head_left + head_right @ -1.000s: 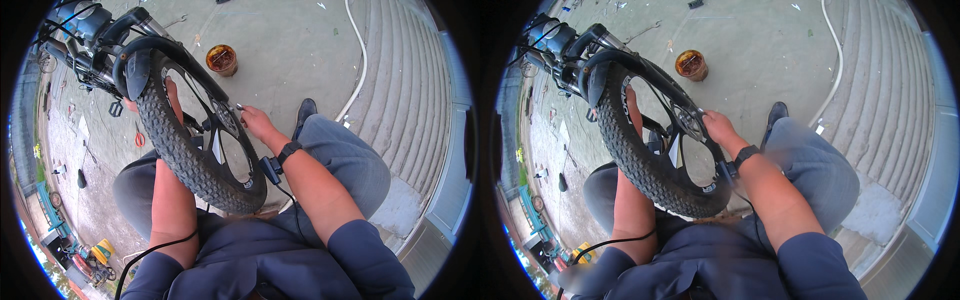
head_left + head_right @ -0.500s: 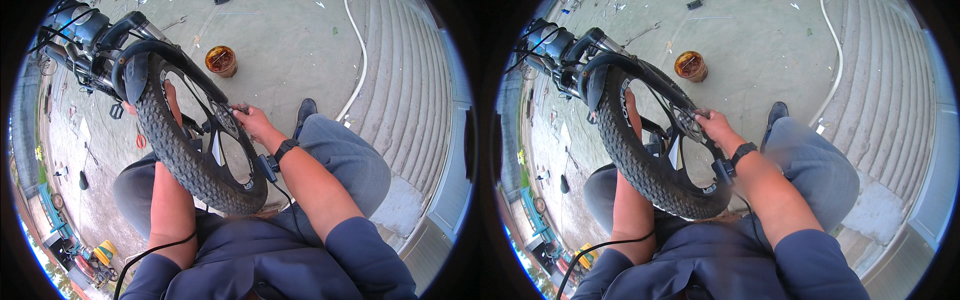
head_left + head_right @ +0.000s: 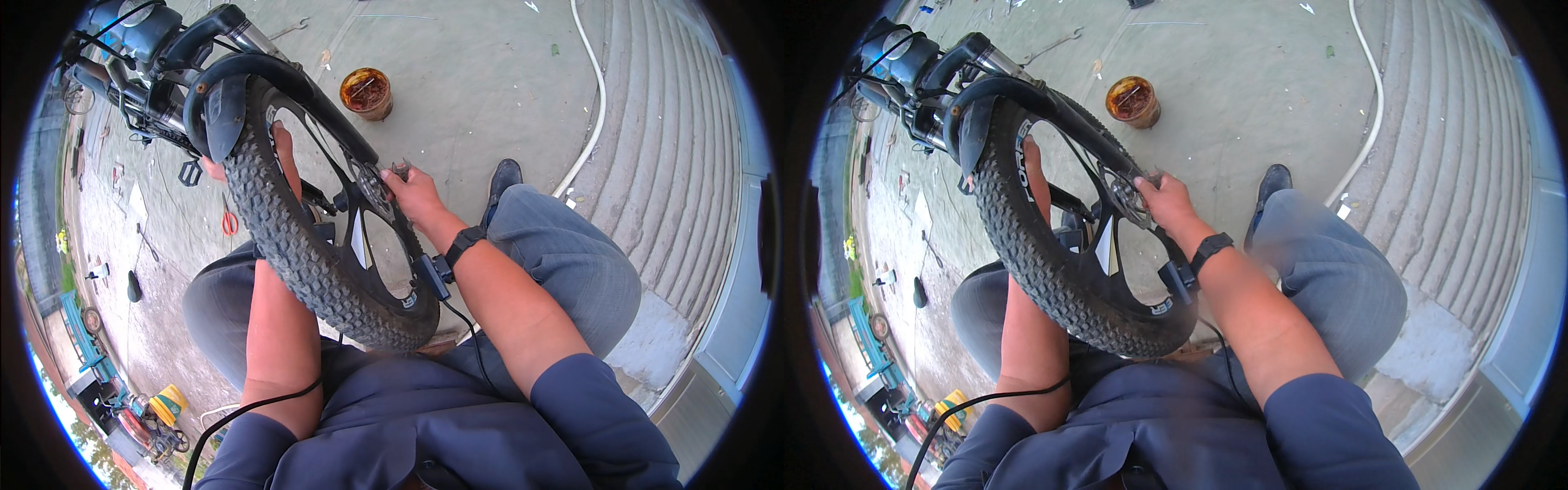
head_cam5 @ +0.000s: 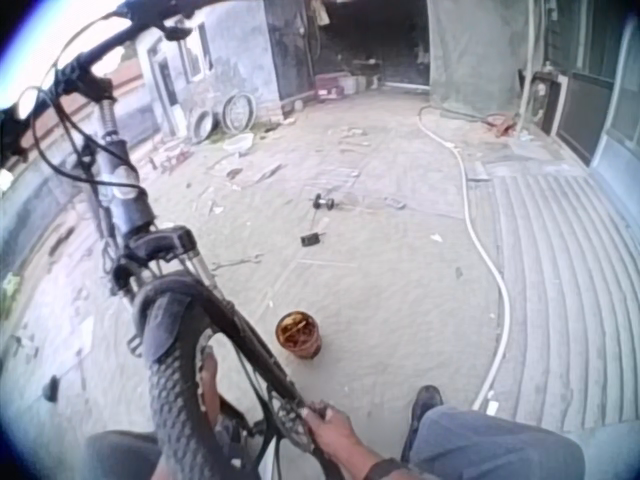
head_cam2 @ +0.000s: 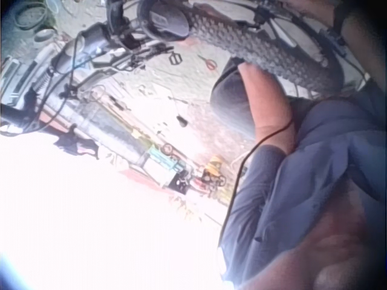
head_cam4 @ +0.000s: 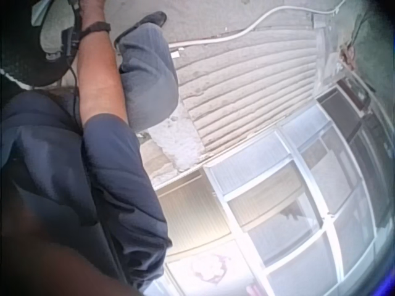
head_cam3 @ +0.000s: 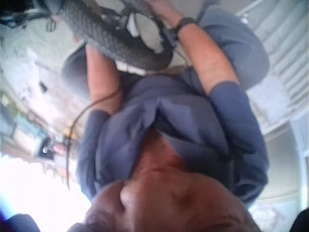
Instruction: The person sits on a stool and uses a wrench to tighten the axle nuts on the front wheel of a bicycle. They then adjust the brake cable at the handlebar lever and tighten the bolt securing the brake cable.
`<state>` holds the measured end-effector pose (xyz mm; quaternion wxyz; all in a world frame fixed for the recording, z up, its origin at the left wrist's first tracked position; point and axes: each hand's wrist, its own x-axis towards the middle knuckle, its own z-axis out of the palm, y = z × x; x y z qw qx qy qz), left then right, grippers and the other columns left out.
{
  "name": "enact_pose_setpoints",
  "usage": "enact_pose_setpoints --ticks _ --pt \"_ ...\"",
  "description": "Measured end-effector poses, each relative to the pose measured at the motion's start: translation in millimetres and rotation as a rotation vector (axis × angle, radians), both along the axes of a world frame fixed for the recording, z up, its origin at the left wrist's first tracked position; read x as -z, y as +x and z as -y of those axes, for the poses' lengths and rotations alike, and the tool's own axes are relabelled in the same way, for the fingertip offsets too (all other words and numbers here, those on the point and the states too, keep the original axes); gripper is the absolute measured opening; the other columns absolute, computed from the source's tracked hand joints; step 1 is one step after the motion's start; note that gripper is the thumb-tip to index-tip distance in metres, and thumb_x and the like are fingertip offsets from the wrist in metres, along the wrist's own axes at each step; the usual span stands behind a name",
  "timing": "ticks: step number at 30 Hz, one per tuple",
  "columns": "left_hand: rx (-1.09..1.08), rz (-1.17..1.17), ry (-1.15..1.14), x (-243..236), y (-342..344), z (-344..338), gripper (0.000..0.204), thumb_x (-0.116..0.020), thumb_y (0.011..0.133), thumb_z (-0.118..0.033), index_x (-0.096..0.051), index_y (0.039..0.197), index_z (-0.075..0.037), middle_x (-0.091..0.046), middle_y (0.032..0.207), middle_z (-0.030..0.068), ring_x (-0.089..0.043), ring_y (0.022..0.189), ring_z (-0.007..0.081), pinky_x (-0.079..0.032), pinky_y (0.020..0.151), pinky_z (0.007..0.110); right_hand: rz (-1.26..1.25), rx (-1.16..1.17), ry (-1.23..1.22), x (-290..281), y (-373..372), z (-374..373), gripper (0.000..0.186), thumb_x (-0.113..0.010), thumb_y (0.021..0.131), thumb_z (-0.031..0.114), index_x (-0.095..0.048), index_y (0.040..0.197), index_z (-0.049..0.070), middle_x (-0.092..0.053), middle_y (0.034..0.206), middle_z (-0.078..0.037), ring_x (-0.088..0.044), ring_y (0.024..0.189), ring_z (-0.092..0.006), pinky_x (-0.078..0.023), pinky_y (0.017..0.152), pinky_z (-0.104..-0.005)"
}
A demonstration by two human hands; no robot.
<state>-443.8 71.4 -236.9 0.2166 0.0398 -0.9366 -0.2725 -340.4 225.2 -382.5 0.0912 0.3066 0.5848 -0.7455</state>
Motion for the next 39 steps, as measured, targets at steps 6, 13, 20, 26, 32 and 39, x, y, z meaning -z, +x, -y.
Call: enact_pose_setpoints --ticks 6,13,20,26,32,39 --pt "-0.028 -0.007 -0.051 3.0 -2.5 0.1 0.114 -0.085 0.081 -0.030 -0.009 0.155 0.011 -0.040 0.148 0.0318 -0.046 0.136 0.0407 -0.031 0.117 0.052 -0.004 0.069 -0.136 -6.4 0.3 -2.6 0.020 -0.071 0.098 0.020 -0.070 0.103 0.000 -0.068 0.083 -0.003 -0.059 0.070 -0.0113 -0.050 0.069 -0.0285" --pt "-0.047 -0.119 -0.148 -4.5 4.8 -4.5 0.058 -0.077 0.090 -0.035 -0.058 0.135 -0.003 -0.063 0.131 0.0220 -0.059 0.126 0.0388 -0.044 0.108 0.052 -0.003 0.026 -0.132 -1.6 -3.8 -3.7 0.021 -0.072 0.098 0.020 -0.069 0.102 0.000 -0.067 0.081 -0.002 -0.060 0.069 -0.0112 -0.049 0.067 -0.0292" --pt "-0.025 -0.061 -0.034 -9.1 3.4 -7.4 0.092 -0.083 0.083 -0.029 -0.028 0.147 0.006 -0.049 0.141 0.0278 -0.052 0.131 0.0394 -0.037 0.113 0.051 0.052 -0.009 -0.016 -7.1 -5.4 -1.2 0.026 -0.071 0.100 0.027 -0.070 0.112 0.004 -0.065 0.082 0.000 -0.056 0.068 -0.0079 -0.041 0.059 -0.0270" --pt "-0.083 -0.082 -0.173 -9.6 6.6 -8.5 0.051 -0.076 0.092 -0.036 -0.066 0.132 -0.006 -0.067 0.129 0.0206 -0.061 0.125 0.0386 -0.045 0.108 0.053 -0.011 0.016 -0.257 -13.9 -0.5 -8.8 0.024 -0.070 0.100 0.024 -0.069 0.114 0.004 -0.065 0.079 0.000 -0.056 0.069 -0.0060 -0.039 0.058 -0.0260" --pt "-0.029 0.000 -0.137 -2.4 -2.5 0.1 0.111 -0.085 0.080 -0.034 -0.017 0.155 0.013 -0.036 0.151 0.0338 -0.044 0.137 0.0449 -0.030 0.119 0.053 -0.002 0.048 -0.108 -9.8 -5.7 -0.6 0.025 -0.073 0.099 0.026 -0.067 0.105 0.003 -0.065 0.078 -0.001 -0.056 0.067 -0.0088 -0.043 0.061 -0.0267" --pt "0.028 0.010 -0.139 -5.4 -0.6 0.3 0.109 -0.084 0.082 -0.034 -0.018 0.155 0.012 -0.031 0.154 0.0334 -0.041 0.140 0.0456 -0.030 0.119 0.054 0.019 0.017 -0.036 -5.8 -8.0 -0.6 0.030 -0.075 0.097 0.031 -0.066 0.100 0.002 -0.064 0.079 -0.001 -0.056 0.064 -0.0099 -0.044 0.061 -0.0279"
